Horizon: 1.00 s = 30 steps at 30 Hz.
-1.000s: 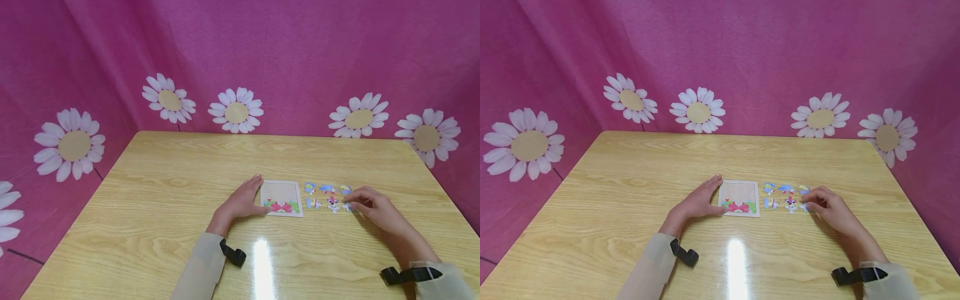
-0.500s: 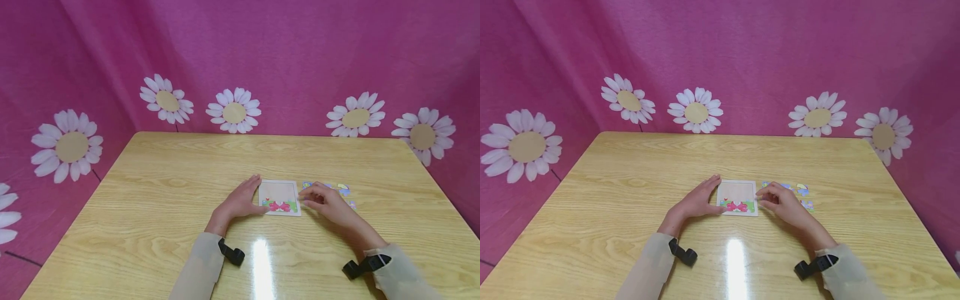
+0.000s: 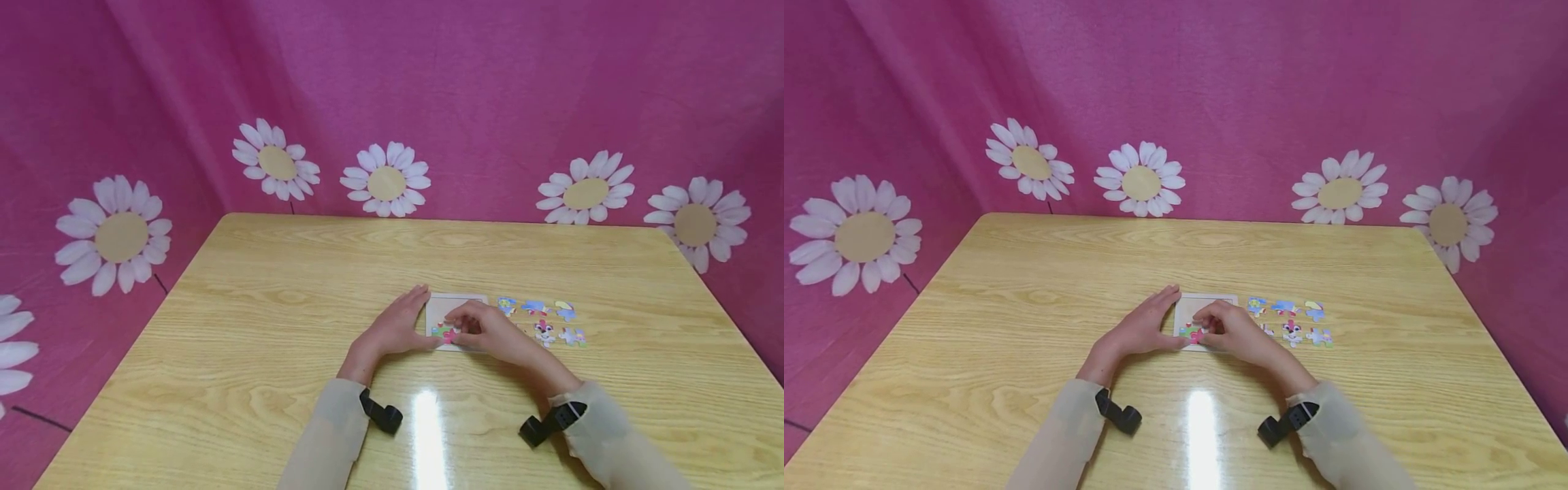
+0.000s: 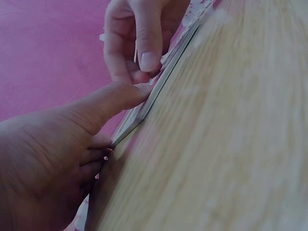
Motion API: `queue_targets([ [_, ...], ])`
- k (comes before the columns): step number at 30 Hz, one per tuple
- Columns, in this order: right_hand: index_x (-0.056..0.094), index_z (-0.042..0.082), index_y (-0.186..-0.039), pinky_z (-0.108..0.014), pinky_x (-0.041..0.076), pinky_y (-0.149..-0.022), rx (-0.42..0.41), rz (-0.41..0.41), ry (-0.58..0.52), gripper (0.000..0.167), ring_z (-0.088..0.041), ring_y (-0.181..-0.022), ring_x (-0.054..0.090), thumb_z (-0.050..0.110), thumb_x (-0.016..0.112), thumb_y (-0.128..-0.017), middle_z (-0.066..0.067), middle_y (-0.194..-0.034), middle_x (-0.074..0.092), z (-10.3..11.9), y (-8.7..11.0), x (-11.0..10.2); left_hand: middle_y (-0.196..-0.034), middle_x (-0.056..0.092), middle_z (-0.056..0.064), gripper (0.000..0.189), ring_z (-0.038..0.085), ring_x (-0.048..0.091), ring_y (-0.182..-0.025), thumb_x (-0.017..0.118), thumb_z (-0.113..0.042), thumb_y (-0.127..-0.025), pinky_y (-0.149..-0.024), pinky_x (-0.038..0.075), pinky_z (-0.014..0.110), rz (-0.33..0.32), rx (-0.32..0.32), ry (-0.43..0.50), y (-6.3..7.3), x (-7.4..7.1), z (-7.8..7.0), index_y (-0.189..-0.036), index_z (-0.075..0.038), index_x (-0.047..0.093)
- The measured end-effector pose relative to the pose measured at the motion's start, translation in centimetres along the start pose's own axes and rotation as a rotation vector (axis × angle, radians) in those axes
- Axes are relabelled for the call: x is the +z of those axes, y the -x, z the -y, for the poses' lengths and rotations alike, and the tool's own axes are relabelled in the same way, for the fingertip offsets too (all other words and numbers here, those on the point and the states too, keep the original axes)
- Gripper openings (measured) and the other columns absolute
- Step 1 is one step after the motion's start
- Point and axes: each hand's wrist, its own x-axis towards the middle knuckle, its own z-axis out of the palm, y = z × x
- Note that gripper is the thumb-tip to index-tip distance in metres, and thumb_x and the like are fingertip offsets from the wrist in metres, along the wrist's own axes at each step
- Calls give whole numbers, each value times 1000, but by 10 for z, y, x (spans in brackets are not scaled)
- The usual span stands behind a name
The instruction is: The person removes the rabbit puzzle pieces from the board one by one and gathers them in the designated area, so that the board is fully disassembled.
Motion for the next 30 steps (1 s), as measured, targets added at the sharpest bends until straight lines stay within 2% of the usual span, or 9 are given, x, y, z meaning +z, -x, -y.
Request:
queue_targets([
  [10, 67, -2, -111, -17, 48, -67, -49, 76, 64, 26, -8, -78, 53, 1, 71, -86, -7, -89, 61, 4, -8, 2, -166, 16, 2, 95, 19, 13, -155, 73, -47, -83, -126, 19, 41, 30, 18, -6, 0, -3, 1, -156, -9, 25],
  [20, 64, 2, -112, -17, 45, -68, -5, 137, 47, 23, -8, -80, 49, 3, 69, -89, -6, -91, 57, 6, -11, 0, -167, 11, 0, 100, 18, 9, -155, 76, -42, -81, -127, 16, 40, 105, 36, 29, 1, -11, 7, -157, -11, 19],
  [30, 62, -2, -109, -18, 45, -69, -24, 123, 30, 22, -10, -81, 50, -1, 67, -88, -9, -90, 56, 9, -10, 3, -167, 10, -2, 99, 19, 8, -155, 77, -42, -81, -127, 14, 41, 113, 43, 33, 1, -12, 8, -157, -12, 20],
])
